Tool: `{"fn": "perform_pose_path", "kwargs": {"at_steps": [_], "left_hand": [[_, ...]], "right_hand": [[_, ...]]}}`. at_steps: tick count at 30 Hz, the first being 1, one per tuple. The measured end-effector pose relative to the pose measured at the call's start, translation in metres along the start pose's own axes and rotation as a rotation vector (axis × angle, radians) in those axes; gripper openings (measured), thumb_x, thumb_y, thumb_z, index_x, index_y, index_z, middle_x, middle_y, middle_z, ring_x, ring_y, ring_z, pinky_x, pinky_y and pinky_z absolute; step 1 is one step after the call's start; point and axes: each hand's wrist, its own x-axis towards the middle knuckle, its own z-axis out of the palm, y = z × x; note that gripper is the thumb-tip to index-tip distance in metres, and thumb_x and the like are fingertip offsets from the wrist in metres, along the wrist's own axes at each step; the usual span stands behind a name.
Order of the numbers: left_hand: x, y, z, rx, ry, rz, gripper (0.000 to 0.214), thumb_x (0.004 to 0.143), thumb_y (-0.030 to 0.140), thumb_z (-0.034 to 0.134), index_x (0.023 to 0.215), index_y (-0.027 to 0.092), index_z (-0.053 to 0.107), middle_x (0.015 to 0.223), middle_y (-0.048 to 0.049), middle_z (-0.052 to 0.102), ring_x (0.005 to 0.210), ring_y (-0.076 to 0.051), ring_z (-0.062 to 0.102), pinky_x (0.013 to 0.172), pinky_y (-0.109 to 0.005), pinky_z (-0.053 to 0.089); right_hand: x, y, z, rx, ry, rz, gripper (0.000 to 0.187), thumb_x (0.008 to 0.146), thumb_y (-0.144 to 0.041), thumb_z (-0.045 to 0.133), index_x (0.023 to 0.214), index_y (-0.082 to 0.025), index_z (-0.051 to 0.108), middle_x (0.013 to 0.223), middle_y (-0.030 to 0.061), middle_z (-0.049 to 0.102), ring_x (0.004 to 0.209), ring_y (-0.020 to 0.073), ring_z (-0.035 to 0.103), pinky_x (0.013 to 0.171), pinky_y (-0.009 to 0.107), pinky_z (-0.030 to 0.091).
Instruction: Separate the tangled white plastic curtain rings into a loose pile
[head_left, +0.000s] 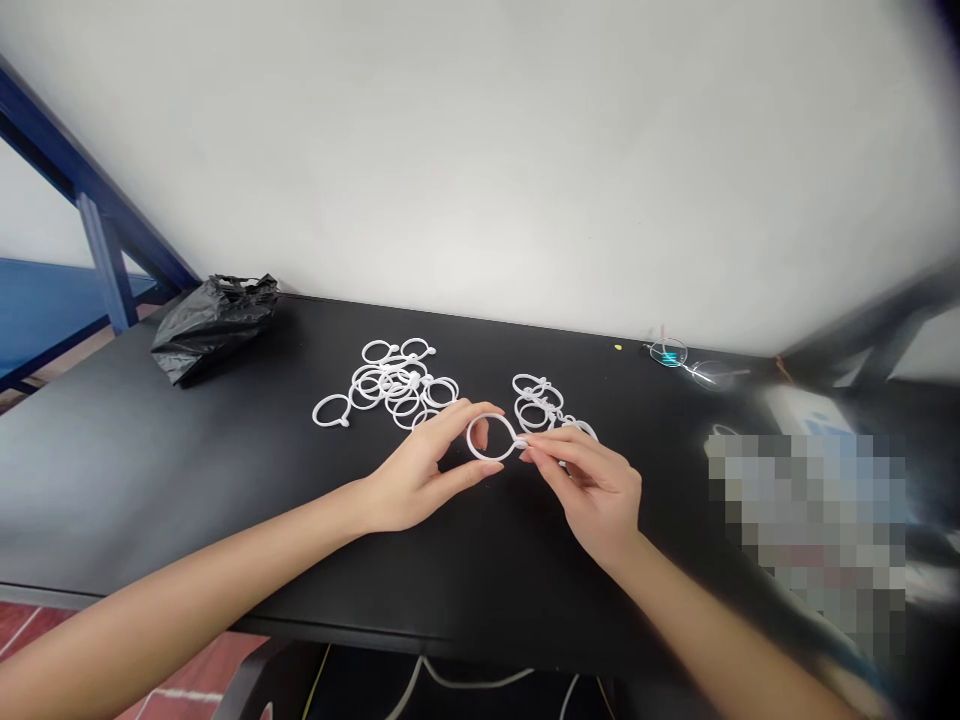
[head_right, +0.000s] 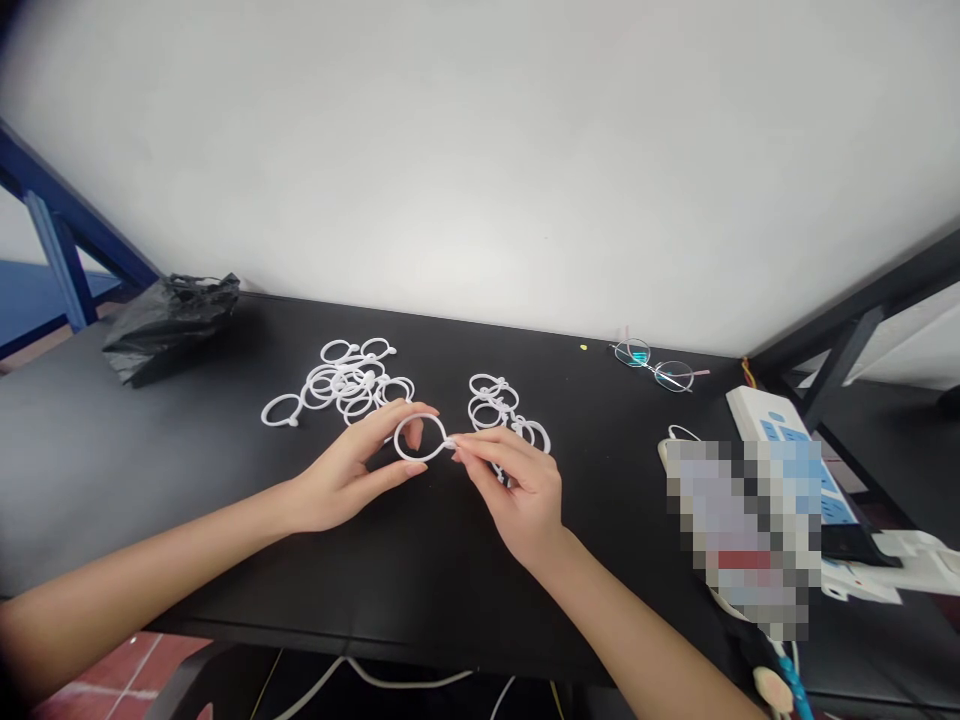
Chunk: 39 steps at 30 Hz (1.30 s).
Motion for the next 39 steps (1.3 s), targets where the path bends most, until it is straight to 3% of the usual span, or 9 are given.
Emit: {"fn": "perform_pose_path", "kwargs": {"at_steps": [14, 27, 31, 34, 39], "left_hand": [[-0.001, -0.001, 0.001, 0.004, 0.004, 0.047, 0.036, 0.098, 0.025, 0.055, 0.132, 0.024, 0.046, 0.091, -0.0017, 0.053, 0.086, -0.016, 0.053, 0.087, -0.033, 0.045], [0.000, -0.001, 0.000, 0.066, 0.014, 0.057, 0.035, 0.097, 0.028, 0.055, 0.131, 0.021, 0.047, 0.089, -0.0023, 0.056, 0.085, -0.017, 0.056, 0.085, -0.034, 0.048], [0.004, -0.003, -0.009, 0.233, 0.070, 0.193, 0.038, 0.092, 0.028, 0.064, 0.125, 0.020, 0.049, 0.086, -0.0017, 0.059, 0.081, -0.017, 0.055, 0.080, -0.032, 0.048], [0.008, -0.011, -0.018, 0.449, 0.142, 0.312, 0.036, 0.088, 0.025, 0.067, 0.120, 0.018, 0.051, 0.091, -0.0036, 0.062, 0.083, -0.018, 0.057, 0.081, -0.034, 0.046], [0.010, -0.026, -0.028, 0.750, 0.081, 0.254, 0.027, 0.089, 0.028, 0.061, 0.112, 0.017, 0.052, 0.109, -0.0108, 0.064, 0.099, -0.025, 0.058, 0.090, -0.042, 0.043]], "right_hand": [[-0.005, -0.007, 0.001, -0.043, 0.024, 0.019, 0.025, 0.088, -0.004, 0.063, 0.097, -0.024, 0.076, 0.087, 0.0038, 0.074, 0.072, 0.0161, 0.071, 0.053, 0.026, 0.054], [-0.003, -0.005, 0.004, -0.056, 0.023, -0.009, 0.025, 0.089, -0.006, 0.062, 0.097, -0.025, 0.075, 0.088, 0.0040, 0.075, 0.073, 0.0179, 0.071, 0.064, 0.032, 0.059], [0.003, -0.001, -0.001, -0.150, 0.024, -0.140, 0.031, 0.086, -0.001, 0.062, 0.102, -0.026, 0.073, 0.095, 0.0051, 0.075, 0.084, 0.0206, 0.071, 0.071, 0.036, 0.059], [0.011, 0.007, -0.009, -0.289, 0.078, -0.138, 0.024, 0.087, -0.006, 0.063, 0.100, -0.024, 0.074, 0.095, 0.0063, 0.075, 0.091, 0.0234, 0.069, 0.081, 0.042, 0.058], [0.017, 0.025, -0.020, -0.512, -0.065, -0.016, 0.012, 0.086, -0.017, 0.066, 0.093, -0.024, 0.074, 0.090, 0.0048, 0.077, 0.098, 0.0279, 0.066, 0.087, 0.048, 0.056]]}}
